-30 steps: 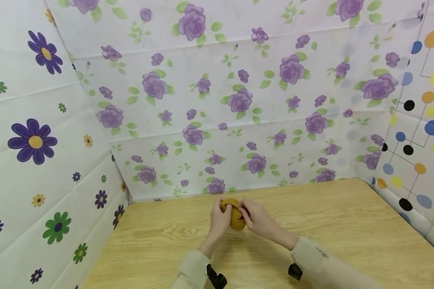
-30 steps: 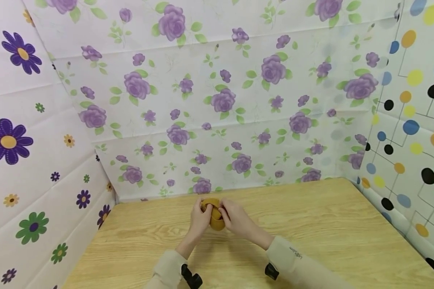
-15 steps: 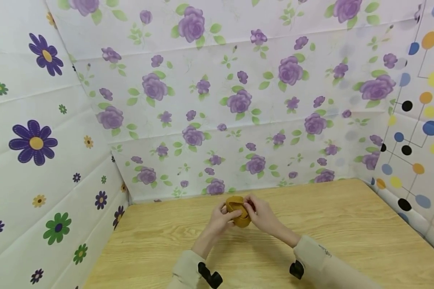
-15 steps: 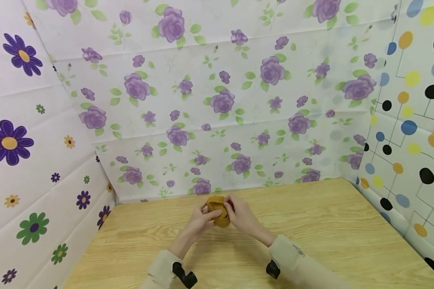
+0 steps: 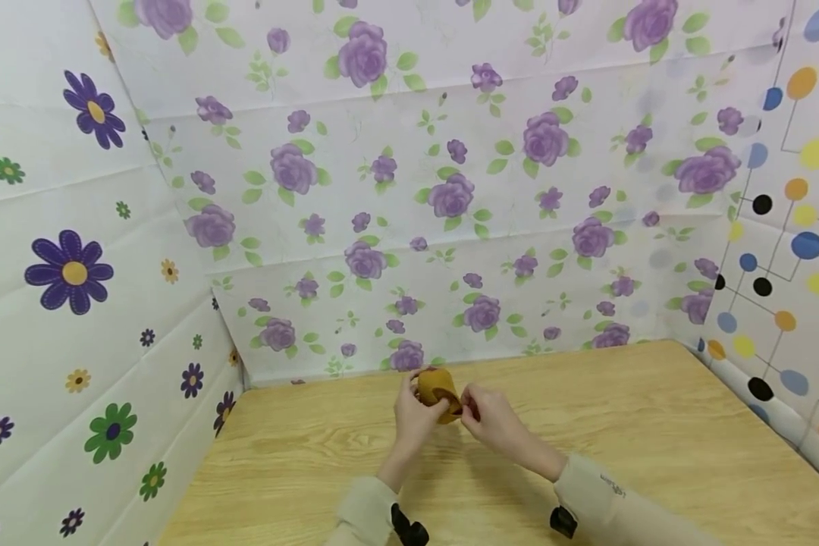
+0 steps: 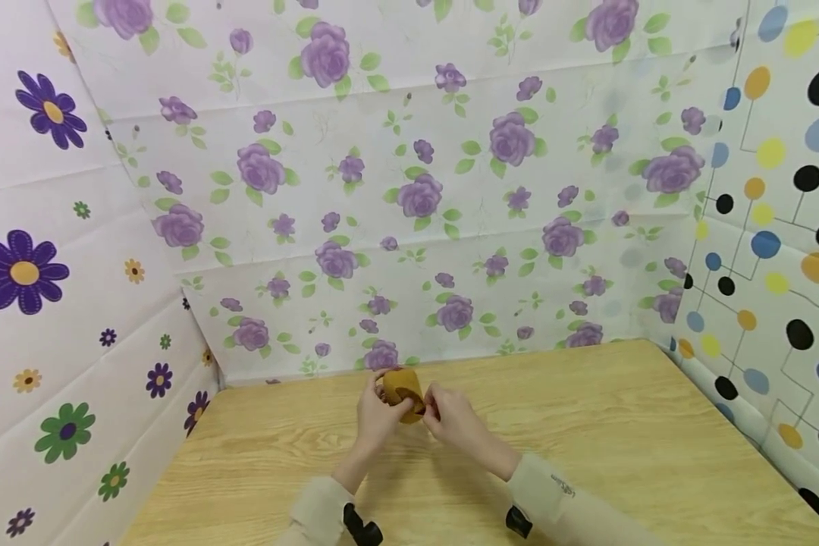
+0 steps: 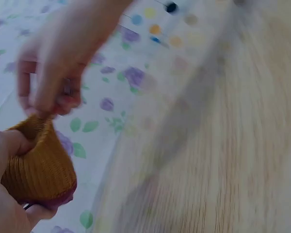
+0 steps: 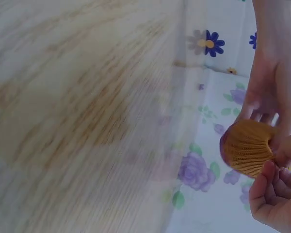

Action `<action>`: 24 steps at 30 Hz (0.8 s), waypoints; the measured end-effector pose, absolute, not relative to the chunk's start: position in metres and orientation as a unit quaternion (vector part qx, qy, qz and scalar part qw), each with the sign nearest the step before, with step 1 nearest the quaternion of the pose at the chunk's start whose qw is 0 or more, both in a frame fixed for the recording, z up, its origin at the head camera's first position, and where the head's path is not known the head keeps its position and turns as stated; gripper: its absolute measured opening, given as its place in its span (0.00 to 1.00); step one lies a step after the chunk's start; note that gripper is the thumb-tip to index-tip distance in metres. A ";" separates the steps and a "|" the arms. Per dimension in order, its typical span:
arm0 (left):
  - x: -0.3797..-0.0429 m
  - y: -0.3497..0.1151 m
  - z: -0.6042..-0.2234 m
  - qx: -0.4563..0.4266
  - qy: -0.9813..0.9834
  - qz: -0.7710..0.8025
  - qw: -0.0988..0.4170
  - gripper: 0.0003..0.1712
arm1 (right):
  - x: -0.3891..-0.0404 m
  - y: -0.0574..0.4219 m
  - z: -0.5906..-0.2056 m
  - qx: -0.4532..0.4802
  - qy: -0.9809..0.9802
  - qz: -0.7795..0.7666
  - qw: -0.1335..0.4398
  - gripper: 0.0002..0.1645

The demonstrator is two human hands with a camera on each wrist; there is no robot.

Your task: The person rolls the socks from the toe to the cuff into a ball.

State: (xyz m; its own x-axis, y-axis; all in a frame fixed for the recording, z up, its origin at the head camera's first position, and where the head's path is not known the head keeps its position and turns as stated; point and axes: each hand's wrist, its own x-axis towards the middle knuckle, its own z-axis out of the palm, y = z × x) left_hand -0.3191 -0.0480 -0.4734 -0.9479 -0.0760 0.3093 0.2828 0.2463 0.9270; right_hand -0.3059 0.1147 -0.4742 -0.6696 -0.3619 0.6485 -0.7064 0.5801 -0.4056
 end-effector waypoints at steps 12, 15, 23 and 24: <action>-0.314 -0.050 -0.475 -0.147 -0.811 -0.549 0.141 0.42 | -0.307 0.116 -0.477 0.274 -0.838 0.450 0.140 0.10; -0.316 -0.054 -0.477 -0.178 -0.812 -0.539 0.135 0.42 | -0.307 0.116 -0.474 0.206 -0.826 0.522 0.055 0.17; -0.320 -0.059 -0.487 -0.281 -0.833 -0.472 0.067 0.43 | -0.311 0.116 -0.479 0.076 -0.771 0.629 -0.067 0.24; -0.320 -0.060 -0.488 -0.292 -0.833 -0.466 0.051 0.42 | -0.312 0.117 -0.481 0.074 -0.771 0.629 -0.070 0.25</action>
